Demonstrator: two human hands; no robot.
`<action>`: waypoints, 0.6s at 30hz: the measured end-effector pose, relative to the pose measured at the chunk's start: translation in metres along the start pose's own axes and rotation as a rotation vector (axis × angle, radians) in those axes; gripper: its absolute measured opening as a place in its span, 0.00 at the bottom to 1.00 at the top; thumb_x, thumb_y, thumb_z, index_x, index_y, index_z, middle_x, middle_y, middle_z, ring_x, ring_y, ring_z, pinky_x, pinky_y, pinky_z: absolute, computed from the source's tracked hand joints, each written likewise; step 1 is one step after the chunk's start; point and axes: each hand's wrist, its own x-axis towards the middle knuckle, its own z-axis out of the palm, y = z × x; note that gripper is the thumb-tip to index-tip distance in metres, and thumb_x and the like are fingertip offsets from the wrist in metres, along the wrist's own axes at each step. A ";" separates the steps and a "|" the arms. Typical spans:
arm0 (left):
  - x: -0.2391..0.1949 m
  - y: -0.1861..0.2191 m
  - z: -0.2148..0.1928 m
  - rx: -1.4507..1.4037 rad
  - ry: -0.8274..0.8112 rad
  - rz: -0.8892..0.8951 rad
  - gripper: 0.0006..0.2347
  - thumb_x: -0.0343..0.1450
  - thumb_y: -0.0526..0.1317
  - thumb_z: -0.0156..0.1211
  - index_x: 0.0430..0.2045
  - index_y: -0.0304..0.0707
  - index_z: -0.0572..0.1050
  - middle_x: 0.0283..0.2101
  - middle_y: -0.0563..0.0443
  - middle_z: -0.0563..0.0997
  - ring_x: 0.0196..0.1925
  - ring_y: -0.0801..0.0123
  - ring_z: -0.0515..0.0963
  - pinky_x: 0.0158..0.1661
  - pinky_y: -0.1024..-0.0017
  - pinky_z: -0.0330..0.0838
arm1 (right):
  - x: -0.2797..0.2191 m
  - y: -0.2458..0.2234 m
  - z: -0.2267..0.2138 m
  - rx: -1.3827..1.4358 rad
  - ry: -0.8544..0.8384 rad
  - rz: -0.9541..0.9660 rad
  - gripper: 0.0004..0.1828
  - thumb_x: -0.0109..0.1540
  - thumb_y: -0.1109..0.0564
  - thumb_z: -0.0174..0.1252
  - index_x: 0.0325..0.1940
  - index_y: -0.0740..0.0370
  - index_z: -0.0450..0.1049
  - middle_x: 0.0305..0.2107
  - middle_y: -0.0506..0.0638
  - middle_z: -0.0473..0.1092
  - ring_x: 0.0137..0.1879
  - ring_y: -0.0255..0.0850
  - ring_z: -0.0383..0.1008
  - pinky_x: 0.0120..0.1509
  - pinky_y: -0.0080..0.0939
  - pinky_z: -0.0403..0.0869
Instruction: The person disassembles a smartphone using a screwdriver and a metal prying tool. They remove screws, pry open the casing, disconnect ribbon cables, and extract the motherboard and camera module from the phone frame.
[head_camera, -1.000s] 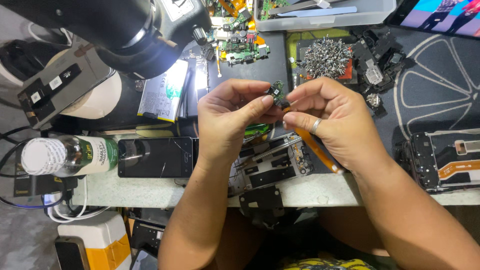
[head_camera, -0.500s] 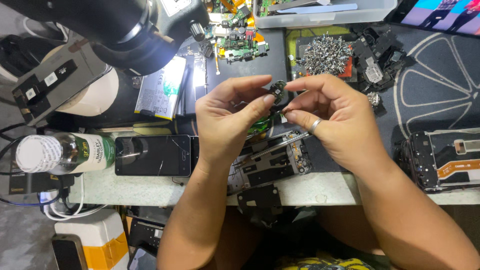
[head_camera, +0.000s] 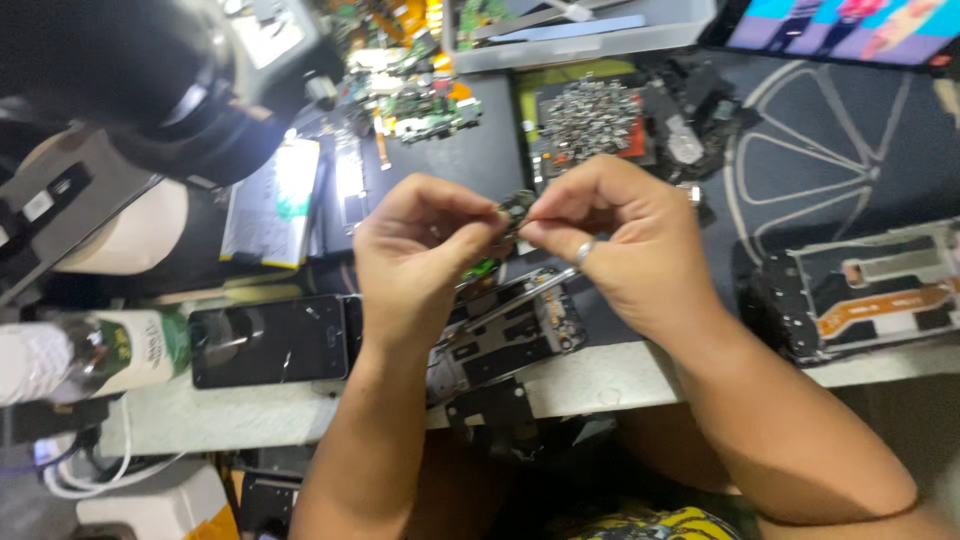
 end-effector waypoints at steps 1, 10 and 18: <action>-0.001 0.001 0.000 0.014 -0.031 0.063 0.04 0.70 0.23 0.61 0.35 0.26 0.78 0.37 0.46 0.83 0.39 0.73 0.83 0.43 0.77 0.80 | -0.001 -0.001 0.000 -0.049 0.001 -0.011 0.09 0.61 0.69 0.67 0.41 0.63 0.74 0.35 0.45 0.76 0.43 0.29 0.77 0.52 0.30 0.77; -0.009 0.008 0.011 0.204 -0.095 0.224 0.10 0.71 0.20 0.65 0.44 0.24 0.80 0.46 0.49 0.77 0.45 0.75 0.79 0.45 0.80 0.75 | -0.002 -0.003 0.001 -0.082 0.017 -0.021 0.16 0.61 0.67 0.67 0.50 0.60 0.72 0.36 0.45 0.77 0.44 0.28 0.78 0.51 0.29 0.76; -0.004 0.009 0.010 0.208 -0.126 0.237 0.10 0.72 0.19 0.63 0.45 0.24 0.80 0.48 0.46 0.80 0.50 0.71 0.81 0.54 0.76 0.79 | -0.001 0.003 -0.004 0.100 0.017 -0.051 0.22 0.63 0.72 0.66 0.56 0.61 0.67 0.38 0.50 0.76 0.47 0.33 0.78 0.55 0.32 0.76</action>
